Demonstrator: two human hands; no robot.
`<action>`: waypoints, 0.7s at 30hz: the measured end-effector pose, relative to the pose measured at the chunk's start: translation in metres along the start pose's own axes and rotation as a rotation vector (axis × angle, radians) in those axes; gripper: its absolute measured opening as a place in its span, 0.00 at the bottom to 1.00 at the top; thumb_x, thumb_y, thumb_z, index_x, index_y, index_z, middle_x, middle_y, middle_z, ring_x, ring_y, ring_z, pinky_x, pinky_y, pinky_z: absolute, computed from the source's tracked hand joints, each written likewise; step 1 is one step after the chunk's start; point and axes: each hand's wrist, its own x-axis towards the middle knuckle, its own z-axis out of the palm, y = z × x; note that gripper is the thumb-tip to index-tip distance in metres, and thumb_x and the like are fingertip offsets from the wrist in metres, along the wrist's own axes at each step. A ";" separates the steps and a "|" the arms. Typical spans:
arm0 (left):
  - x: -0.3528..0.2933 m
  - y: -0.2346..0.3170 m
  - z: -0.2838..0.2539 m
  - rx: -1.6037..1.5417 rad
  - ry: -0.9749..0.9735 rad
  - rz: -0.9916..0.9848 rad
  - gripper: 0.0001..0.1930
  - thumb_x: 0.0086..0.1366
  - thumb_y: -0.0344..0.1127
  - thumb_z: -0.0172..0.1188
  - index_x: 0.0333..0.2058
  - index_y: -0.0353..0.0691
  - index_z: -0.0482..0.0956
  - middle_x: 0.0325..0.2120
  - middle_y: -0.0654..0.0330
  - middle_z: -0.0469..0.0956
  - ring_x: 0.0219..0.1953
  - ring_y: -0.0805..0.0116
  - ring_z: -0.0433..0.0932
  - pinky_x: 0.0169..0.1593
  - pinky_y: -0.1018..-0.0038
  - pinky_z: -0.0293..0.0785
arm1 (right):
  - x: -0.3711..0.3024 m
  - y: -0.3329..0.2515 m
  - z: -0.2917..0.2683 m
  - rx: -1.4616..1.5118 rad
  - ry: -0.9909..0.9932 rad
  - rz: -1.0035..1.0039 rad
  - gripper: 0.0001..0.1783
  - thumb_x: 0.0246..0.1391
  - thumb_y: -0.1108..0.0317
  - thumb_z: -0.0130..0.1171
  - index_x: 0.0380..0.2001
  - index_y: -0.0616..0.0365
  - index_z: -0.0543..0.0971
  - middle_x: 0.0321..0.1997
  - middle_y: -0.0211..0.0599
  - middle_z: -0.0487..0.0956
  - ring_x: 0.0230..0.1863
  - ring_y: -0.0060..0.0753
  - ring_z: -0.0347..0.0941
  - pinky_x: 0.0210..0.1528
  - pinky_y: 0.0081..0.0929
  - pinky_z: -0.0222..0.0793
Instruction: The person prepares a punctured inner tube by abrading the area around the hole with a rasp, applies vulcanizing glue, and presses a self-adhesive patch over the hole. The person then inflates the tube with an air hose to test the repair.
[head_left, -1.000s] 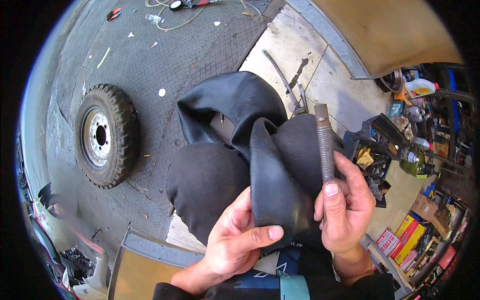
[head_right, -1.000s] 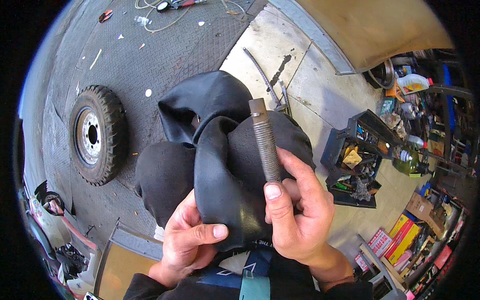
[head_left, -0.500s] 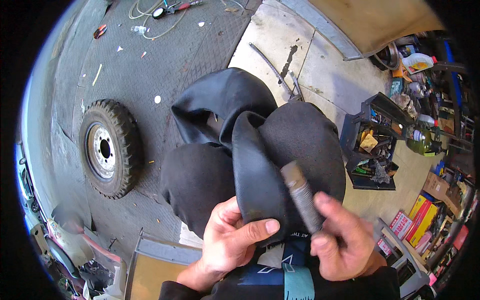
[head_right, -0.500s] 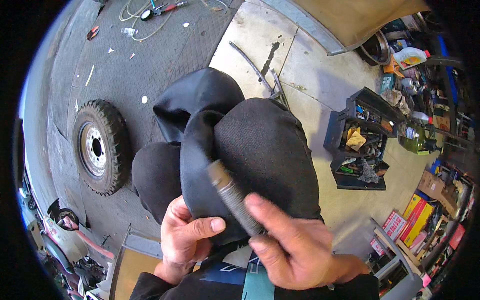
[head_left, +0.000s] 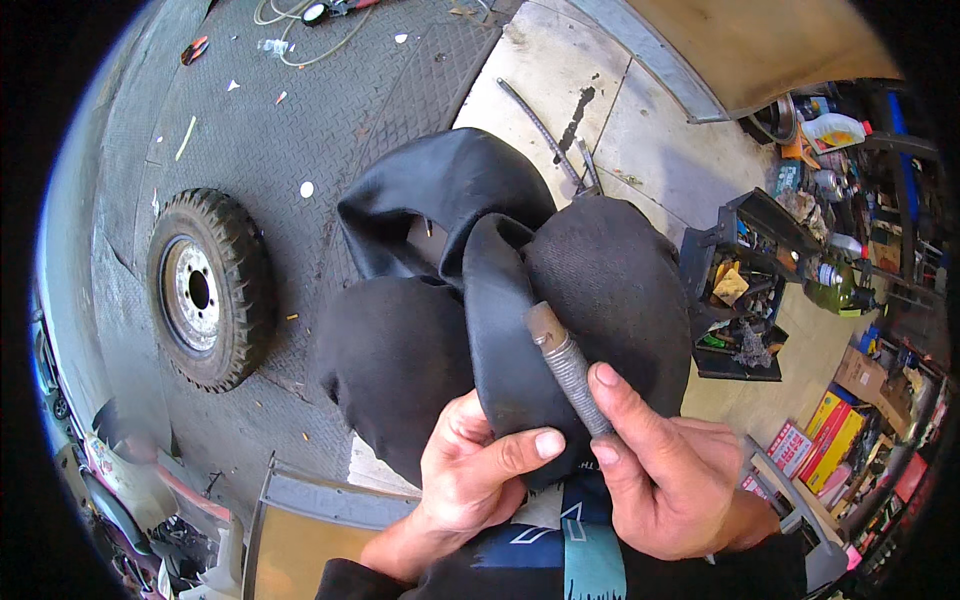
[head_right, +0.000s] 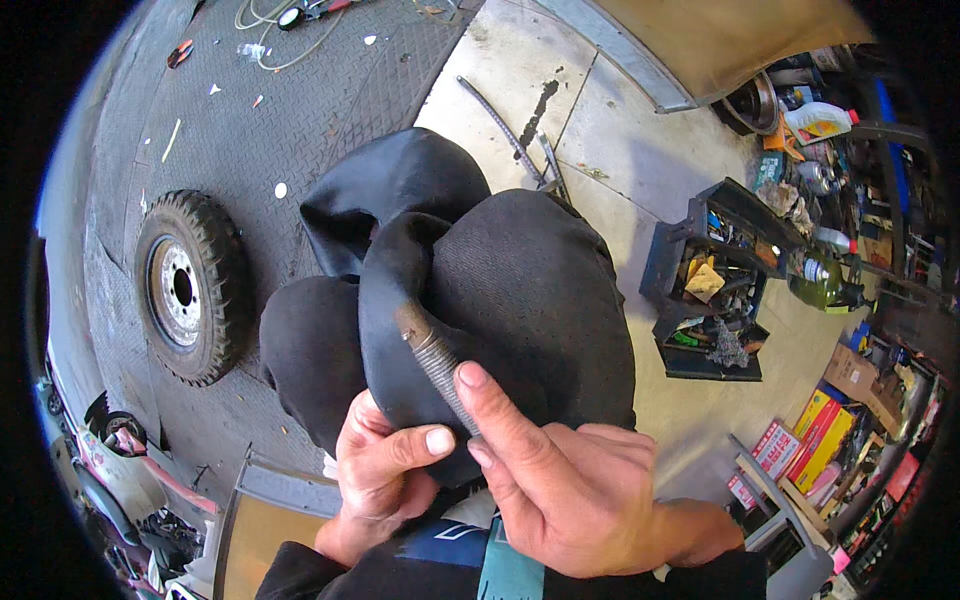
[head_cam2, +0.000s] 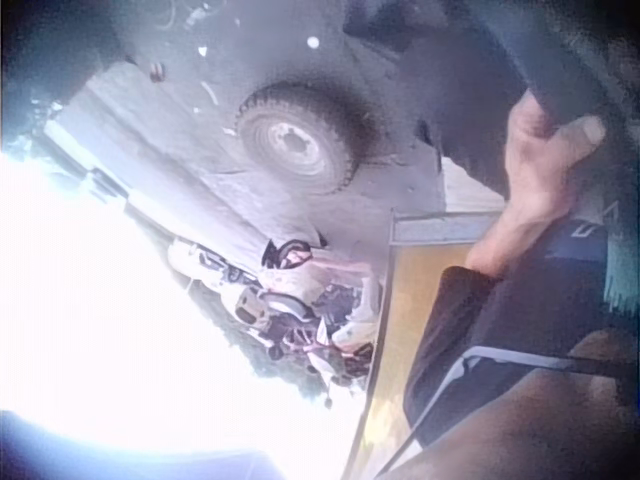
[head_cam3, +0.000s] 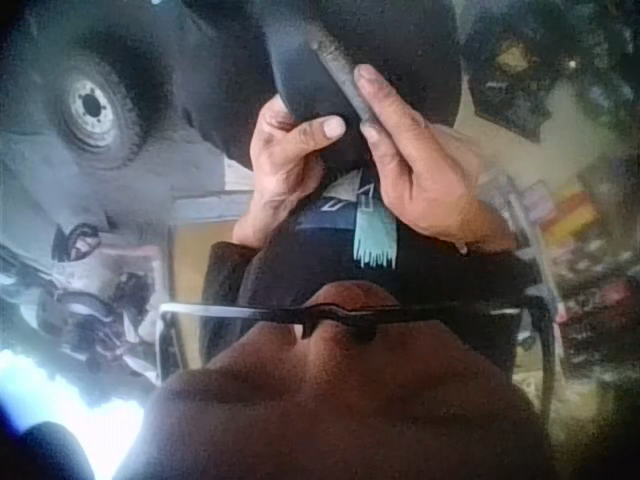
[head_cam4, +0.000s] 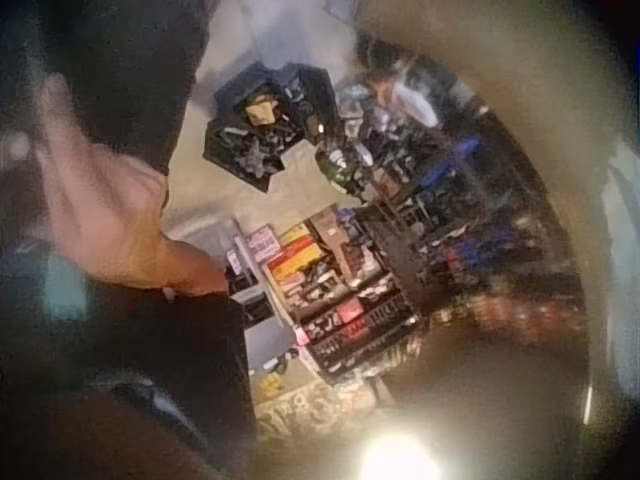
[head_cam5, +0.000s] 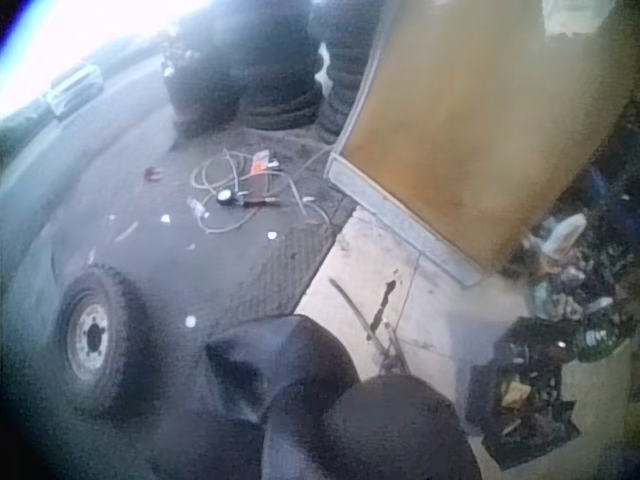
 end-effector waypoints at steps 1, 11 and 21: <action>0.001 -0.001 -0.001 0.012 0.013 -0.007 0.19 0.67 0.15 0.66 0.56 0.30 0.85 0.54 0.49 0.87 0.56 0.61 0.85 0.64 0.65 0.79 | -0.002 0.000 0.001 -0.065 -0.026 0.078 0.25 0.64 0.78 0.65 0.65 0.65 0.81 0.47 0.56 0.88 0.27 0.41 0.86 0.30 0.34 0.76; 0.004 -0.001 -0.005 0.004 0.009 0.025 0.18 0.67 0.16 0.66 0.56 0.30 0.84 0.55 0.49 0.86 0.57 0.62 0.84 0.66 0.64 0.77 | 0.010 -0.004 -0.005 -0.077 -0.108 -0.007 0.28 0.59 0.79 0.67 0.63 0.69 0.80 0.45 0.59 0.88 0.23 0.37 0.85 0.28 0.32 0.77; 0.007 0.000 -0.010 -0.027 -0.043 0.039 0.20 0.68 0.16 0.65 0.58 0.31 0.82 0.55 0.50 0.86 0.58 0.61 0.84 0.66 0.63 0.76 | 0.008 -0.003 0.001 -0.008 -0.096 0.028 0.26 0.61 0.78 0.66 0.63 0.71 0.80 0.45 0.58 0.88 0.26 0.40 0.86 0.31 0.31 0.79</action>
